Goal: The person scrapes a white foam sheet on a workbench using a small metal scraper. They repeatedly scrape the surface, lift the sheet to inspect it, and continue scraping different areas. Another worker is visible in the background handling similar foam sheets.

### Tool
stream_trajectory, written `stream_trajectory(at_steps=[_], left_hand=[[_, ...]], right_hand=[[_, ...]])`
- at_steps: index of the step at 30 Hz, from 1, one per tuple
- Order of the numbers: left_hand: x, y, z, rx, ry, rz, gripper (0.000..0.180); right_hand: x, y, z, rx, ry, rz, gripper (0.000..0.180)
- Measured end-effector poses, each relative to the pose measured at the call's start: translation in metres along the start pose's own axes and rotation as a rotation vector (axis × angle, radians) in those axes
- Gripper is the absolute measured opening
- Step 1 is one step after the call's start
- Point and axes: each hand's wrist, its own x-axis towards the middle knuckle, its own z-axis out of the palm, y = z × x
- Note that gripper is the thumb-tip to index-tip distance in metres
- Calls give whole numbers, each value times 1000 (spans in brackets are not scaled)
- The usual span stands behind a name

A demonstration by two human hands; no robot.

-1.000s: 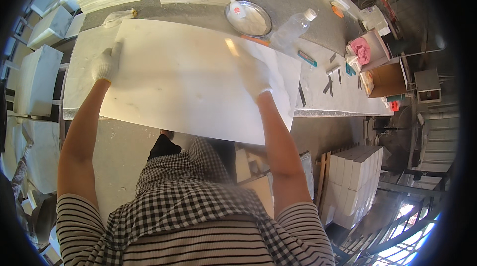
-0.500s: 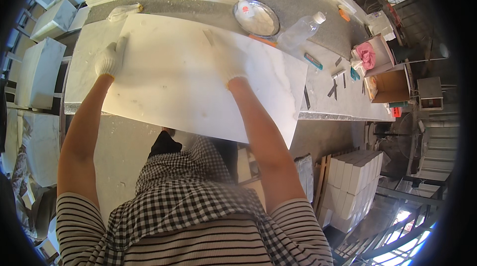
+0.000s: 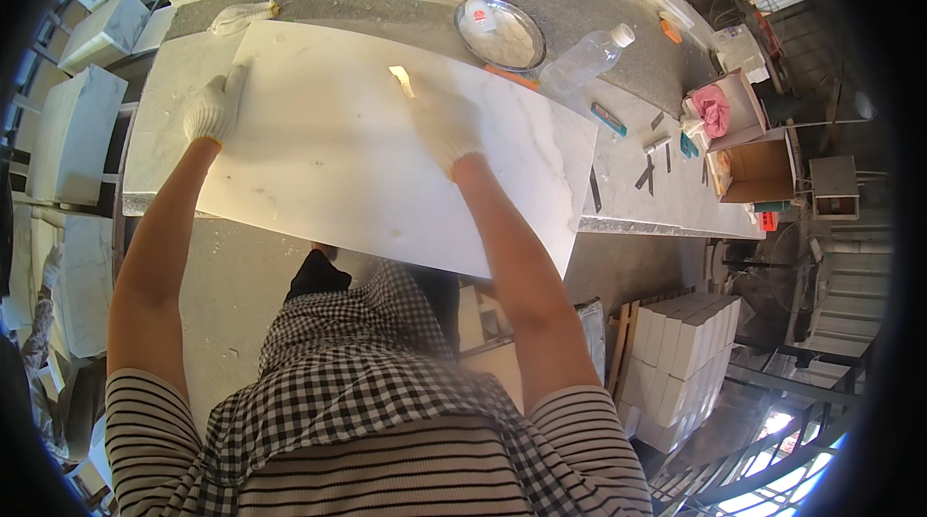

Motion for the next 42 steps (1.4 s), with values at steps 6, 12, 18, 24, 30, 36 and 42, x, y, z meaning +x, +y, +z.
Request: stream_trajectory(at_steps=[6,12,18,24,30,36,42], left_hand=[[0,-2,2,-12,9,4,78],[1,-2,5,-29,34,5,78],[1,-2,3,-13,4,-9,78],[1,-2,3,-44,29,-9,77],[-1,-1,4,-68,45,-19,77],[-1,1,2,-62,50,-6,76],[-4,3,-1,-24,-22,-23,77]], right_hand=[[-9,-3,-4,17,131,-195,39],[-18,-12,-28,15,-207,112,45],[-9,13,-22,219,86,-88,41],[-1,46,-16,481,209,33,44],[-13,41,-11,318,286,154,48],[2,36,0,93,234,321,46],[6,37,-2,105,179,361,46]])
